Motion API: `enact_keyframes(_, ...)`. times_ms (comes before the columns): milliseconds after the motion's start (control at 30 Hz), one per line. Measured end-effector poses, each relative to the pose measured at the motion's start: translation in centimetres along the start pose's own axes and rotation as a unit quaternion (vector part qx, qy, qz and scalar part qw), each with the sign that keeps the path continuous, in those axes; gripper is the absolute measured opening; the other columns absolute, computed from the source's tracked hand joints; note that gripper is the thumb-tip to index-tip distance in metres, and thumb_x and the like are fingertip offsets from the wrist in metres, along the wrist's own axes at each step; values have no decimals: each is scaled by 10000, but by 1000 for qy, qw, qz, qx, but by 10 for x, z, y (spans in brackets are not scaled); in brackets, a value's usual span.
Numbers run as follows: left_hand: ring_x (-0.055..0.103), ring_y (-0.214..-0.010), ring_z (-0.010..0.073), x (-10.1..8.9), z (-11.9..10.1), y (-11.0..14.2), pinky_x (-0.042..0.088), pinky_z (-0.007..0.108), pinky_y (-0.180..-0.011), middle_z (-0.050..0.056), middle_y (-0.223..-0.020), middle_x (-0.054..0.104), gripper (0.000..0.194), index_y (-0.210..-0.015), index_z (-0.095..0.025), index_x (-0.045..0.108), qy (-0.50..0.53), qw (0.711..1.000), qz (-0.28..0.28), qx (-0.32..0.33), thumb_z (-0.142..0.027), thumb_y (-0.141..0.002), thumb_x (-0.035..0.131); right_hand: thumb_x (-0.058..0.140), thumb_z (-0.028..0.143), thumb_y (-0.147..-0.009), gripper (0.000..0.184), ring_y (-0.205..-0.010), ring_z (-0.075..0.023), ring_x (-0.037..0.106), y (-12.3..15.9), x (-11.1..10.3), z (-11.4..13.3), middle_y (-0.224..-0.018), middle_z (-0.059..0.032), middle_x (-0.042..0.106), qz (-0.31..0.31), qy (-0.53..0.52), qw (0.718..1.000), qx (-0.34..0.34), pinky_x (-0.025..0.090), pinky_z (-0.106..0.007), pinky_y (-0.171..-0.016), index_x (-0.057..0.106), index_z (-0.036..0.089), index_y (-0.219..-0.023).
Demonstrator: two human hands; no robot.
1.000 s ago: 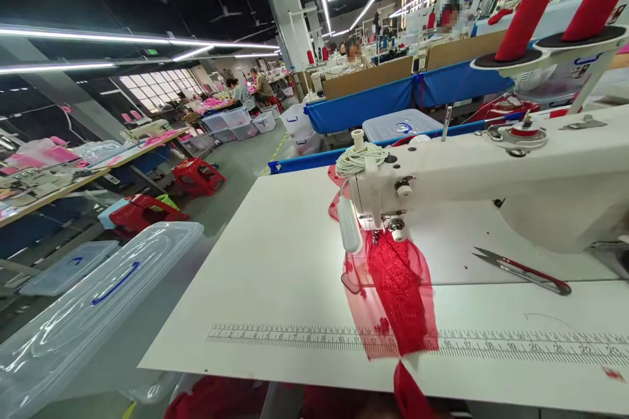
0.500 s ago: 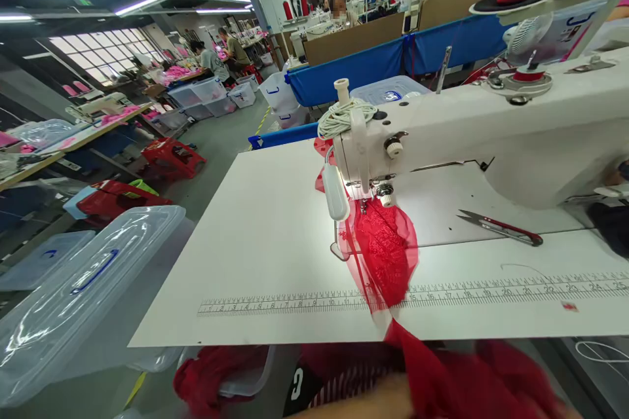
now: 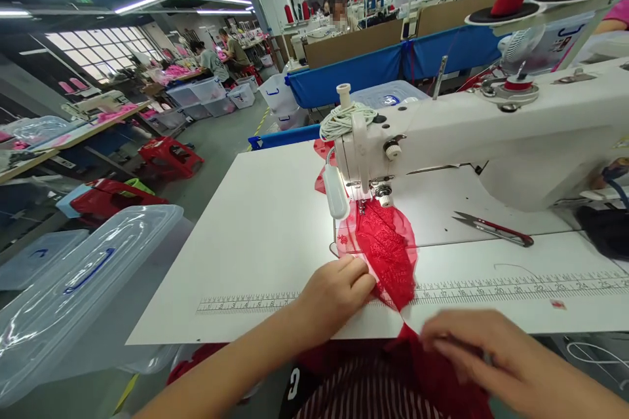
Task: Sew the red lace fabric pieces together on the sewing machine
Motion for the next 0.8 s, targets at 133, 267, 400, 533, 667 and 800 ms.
enact_keyframes(133, 576, -763, 147, 4, 10, -1, 428, 255, -610, 31, -854, 598, 298, -828, -170, 548, 2, 999, -3, 53, -61, -1031, 359, 436, 279, -1022, 313, -1033, -243, 737, -82, -36, 51, -1188, -63, 757, -97, 109, 979, -145, 618, -343, -816, 690, 296, -1204)
enact_keyframes(267, 541, -698, 136, -10, 21, 5, 410, 256, -595, 7, -790, 568, 351, -856, -170, 557, -7, 997, 14, 71, -63, -1050, 285, 425, 73, -852, 427, -718, -192, 711, -119, -37, 37, -1203, -60, 732, -46, 273, 945, -173, 474, -290, -507, 644, 260, -1168)
enact_keyframes(400, 498, -641, 152, -10, 32, 0, 372, 281, -568, 7, -718, 540, 355, -842, -165, 580, -21, 999, 40, 26, 34, -969, 315, 430, 37, -751, 392, -661, -175, 668, -116, -39, 21, -1233, -72, 692, -8, 328, 929, -169, 348, -295, -468, 603, 241, -1037)
enact_keyframes(533, 478, -613, 159, 3, 31, -11, 349, 296, -538, 12, -704, 532, 259, -847, -156, 623, -6, 998, 48, -29, -35, -957, 421, 541, 132, -733, 503, -784, -206, 702, -106, -44, 28, -1424, -76, 609, 20, 294, 941, -166, 407, -303, -544, 583, 273, -1214)
enact_keyframes(667, 510, -646, 149, 8, 27, -19, 405, 270, -575, 8, -728, 547, 172, -819, -173, 648, 28, 997, 46, -59, -214, -958, 556, 597, 216, -781, 304, -720, -200, 661, -112, -38, 32, -1304, -69, 665, 5, 290, 947, -140, 330, -300, -517, 591, 260, -1081)
enact_keyframes(800, 507, -642, 152, 4, 25, -19, 419, 269, -584, 6, -727, 548, 167, -828, -192, 668, 36, 996, 44, -68, -215, -947, 554, 495, 148, -844, 113, -564, -148, 506, -136, -29, 23, -1030, -34, 700, -75, 258, 954, -133, 209, -301, -501, 534, 250, -871)
Point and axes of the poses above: each hand's wrist, its own y-axis away from the middle knuckle, its own x-axis out of the palm, z = x × y, the point moved 1 cm from there along -y, towards the middle knuckle
